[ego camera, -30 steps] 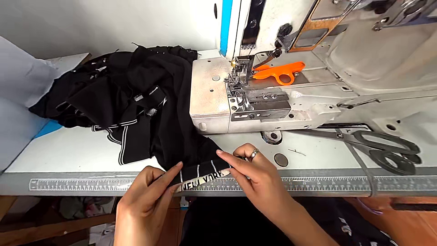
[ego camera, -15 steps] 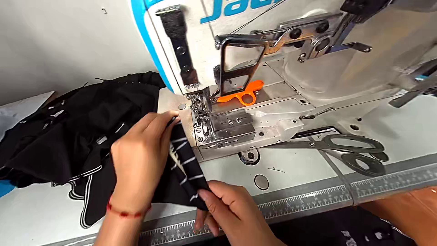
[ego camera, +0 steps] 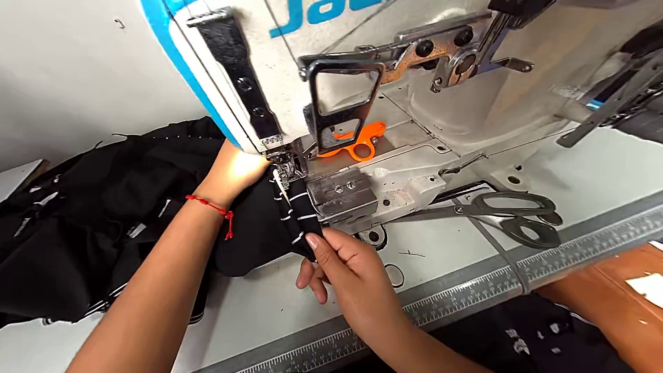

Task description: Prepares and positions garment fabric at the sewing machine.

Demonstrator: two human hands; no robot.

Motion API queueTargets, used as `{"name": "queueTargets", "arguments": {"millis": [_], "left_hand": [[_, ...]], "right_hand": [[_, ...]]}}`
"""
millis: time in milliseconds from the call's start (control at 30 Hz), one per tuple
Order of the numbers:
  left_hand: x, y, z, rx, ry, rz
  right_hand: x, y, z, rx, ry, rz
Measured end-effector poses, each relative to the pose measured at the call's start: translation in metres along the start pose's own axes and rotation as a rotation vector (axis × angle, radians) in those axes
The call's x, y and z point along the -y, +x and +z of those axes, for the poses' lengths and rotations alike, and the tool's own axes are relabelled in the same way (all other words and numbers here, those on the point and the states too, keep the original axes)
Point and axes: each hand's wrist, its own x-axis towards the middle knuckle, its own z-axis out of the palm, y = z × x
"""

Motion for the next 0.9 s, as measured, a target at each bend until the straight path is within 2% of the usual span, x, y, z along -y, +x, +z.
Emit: {"name": "queueTargets", "arguments": {"millis": [67, 133, 200, 233, 300, 333, 367, 433, 533, 733, 900], "left_hand": [[0.003, -0.002, -0.005, -0.011, 0.016, 0.021], [-0.004, -0.020, -0.019, -0.099, 0.129, 0.080], [-0.023, -0.067, -0.034, -0.217, 0.196, 0.187], [-0.028, -0.100, -0.032, -0.273, 0.141, 0.273], [-0.040, -0.153, -0.001, -0.232, -0.082, 0.426], [-0.047, -0.166, 0.020, -0.221, -0.162, 0.453], [-0.052, -0.173, 0.039, -0.270, -0.168, 0.405], [-0.057, -0.169, 0.059, -0.444, 0.024, 0.224], [-0.064, -0.141, 0.055, -0.599, 0.237, 0.123], [-0.065, -0.112, 0.056, -0.546, 0.299, 0.047], [-0.047, -0.135, 0.054, -0.560, 0.303, 0.196]], "right_hand": [[0.002, 0.001, -0.002, 0.014, -0.028, 0.027], [0.011, 0.004, -0.009, 0.061, -0.048, 0.102], [0.023, 0.006, -0.015, 0.123, -0.011, 0.165], [0.029, 0.007, -0.017, 0.154, 0.028, 0.193], [0.037, 0.009, -0.019, 0.208, 0.099, 0.229], [0.040, 0.009, -0.018, 0.221, 0.130, 0.235], [0.042, 0.010, -0.016, 0.226, 0.156, 0.237], [0.047, 0.011, -0.011, 0.222, 0.193, 0.243], [0.050, 0.016, -0.005, 0.214, 0.200, 0.231], [0.054, 0.020, -0.012, 0.183, 0.151, 0.200], [0.045, 0.010, -0.019, 0.220, 0.088, 0.206]]}}
